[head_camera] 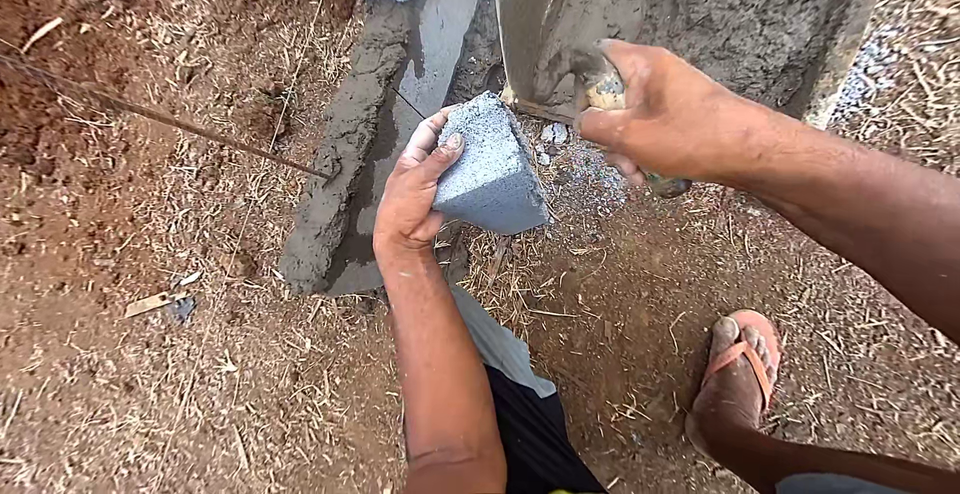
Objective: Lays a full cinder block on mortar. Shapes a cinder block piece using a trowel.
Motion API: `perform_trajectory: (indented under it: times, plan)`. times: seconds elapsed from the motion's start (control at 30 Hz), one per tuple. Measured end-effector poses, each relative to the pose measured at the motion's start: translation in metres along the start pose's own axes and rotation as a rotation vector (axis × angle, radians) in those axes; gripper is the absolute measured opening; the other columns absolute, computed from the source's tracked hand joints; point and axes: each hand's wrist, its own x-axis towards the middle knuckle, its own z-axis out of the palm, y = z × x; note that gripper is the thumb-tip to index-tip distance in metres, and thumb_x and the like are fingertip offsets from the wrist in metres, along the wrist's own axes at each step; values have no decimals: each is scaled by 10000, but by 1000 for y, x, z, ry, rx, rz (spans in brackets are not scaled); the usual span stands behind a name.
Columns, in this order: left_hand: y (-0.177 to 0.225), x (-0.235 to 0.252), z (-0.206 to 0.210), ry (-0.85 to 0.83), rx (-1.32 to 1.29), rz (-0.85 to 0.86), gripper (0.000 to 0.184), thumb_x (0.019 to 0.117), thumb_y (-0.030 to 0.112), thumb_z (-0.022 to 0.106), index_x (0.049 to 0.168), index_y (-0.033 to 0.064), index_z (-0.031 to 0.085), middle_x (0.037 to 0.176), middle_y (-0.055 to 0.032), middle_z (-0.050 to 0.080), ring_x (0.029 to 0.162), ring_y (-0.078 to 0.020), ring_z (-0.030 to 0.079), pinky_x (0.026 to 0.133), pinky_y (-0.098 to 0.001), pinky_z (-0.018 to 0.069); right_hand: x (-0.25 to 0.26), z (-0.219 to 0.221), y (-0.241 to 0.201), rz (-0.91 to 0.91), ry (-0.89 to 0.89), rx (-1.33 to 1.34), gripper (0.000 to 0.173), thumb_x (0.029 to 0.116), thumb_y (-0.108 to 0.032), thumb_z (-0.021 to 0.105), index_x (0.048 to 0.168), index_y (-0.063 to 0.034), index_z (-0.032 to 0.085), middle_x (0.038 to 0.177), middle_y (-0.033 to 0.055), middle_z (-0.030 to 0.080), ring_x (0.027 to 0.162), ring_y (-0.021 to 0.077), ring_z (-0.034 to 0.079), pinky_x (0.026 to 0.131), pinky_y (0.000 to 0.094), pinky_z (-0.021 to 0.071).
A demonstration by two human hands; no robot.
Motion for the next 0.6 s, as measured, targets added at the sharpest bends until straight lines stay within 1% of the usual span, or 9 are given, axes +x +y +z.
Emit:
perform_trajectory:
  times: [0.07, 0.1, 0.2, 0.27, 0.33, 0.4, 0.5, 0.57, 0.6]
  plan:
    - [2, 0, 0, 8, -2, -2, 386, 1080, 124, 460, 1465, 120, 484, 1239, -107, 662, 1050, -200, 689, 896, -391, 605, 0, 2, -3, -42, 20, -2, 265, 954, -164, 611, 1210, -126, 551, 749, 58, 596, 440, 167, 557, 384, 371, 530]
    - [2, 0, 1, 16, -8, -5, 383, 1080, 121, 461, 1462, 120, 488, 1234, -106, 664, 1045, -199, 690, 892, -388, 605, 0, 5, 1, -27, -1, -11, 279, 965, -165, 614, 1232, -123, 543, 756, 68, 599, 443, 175, 563, 387, 380, 535]
    - [1, -1, -2, 8, -17, 5, 381, 1081, 120, 454, 1462, 113, 477, 1241, -107, 658, 1051, -203, 688, 898, -393, 604, 1, 16, 26, 132, -150, -90, 240, 1009, -190, 617, 1228, -124, 544, 767, 107, 615, 458, 217, 569, 422, 416, 538]
    - [2, -1, -3, 7, -13, 9, 385, 1082, 122, 452, 1466, 109, 477, 1250, -107, 658, 1059, -208, 687, 908, -400, 601, 0, 16, 35, 176, -188, -131, 203, 1017, -203, 620, 1195, -117, 575, 751, 116, 617, 473, 229, 571, 444, 430, 534]
    - [1, 0, -2, 8, -5, 7, 382, 1080, 124, 457, 1460, 108, 482, 1238, -103, 662, 1052, -205, 689, 904, -398, 602, -3, 11, 32, 136, -153, -132, 192, 999, -214, 626, 1167, -129, 588, 746, 97, 611, 470, 213, 564, 436, 421, 529]
    - [1, 0, -1, 4, -6, 2, 391, 1075, 114, 469, 1466, 110, 472, 1224, -103, 667, 1040, -204, 693, 897, -395, 605, -6, 6, 19, 57, -93, -69, 193, 972, -194, 617, 1150, -127, 584, 734, 81, 597, 450, 196, 546, 407, 399, 516]
    - [2, 0, -1, 2, -5, -6, 395, 1075, 111, 468, 1470, 117, 465, 1219, -99, 669, 1038, -203, 696, 892, -395, 609, -9, 4, -1, -61, -27, 15, 181, 941, -160, 610, 1117, -144, 572, 714, 34, 583, 417, 150, 523, 365, 349, 506]
    - [2, 0, 0, 7, -8, -7, 394, 1078, 117, 464, 1472, 117, 468, 1220, -100, 669, 1036, -202, 695, 890, -393, 609, -6, 8, 3, -59, -38, 20, 212, 949, -143, 614, 1157, -143, 575, 728, 39, 592, 419, 154, 530, 366, 355, 515]
    - [2, -1, 0, 8, -8, -4, 388, 1078, 115, 460, 1466, 116, 473, 1213, -98, 670, 1031, -197, 695, 887, -389, 609, -5, 10, 9, -11, -71, -3, 224, 966, -149, 615, 1184, -137, 569, 736, 58, 592, 427, 176, 535, 376, 374, 515]
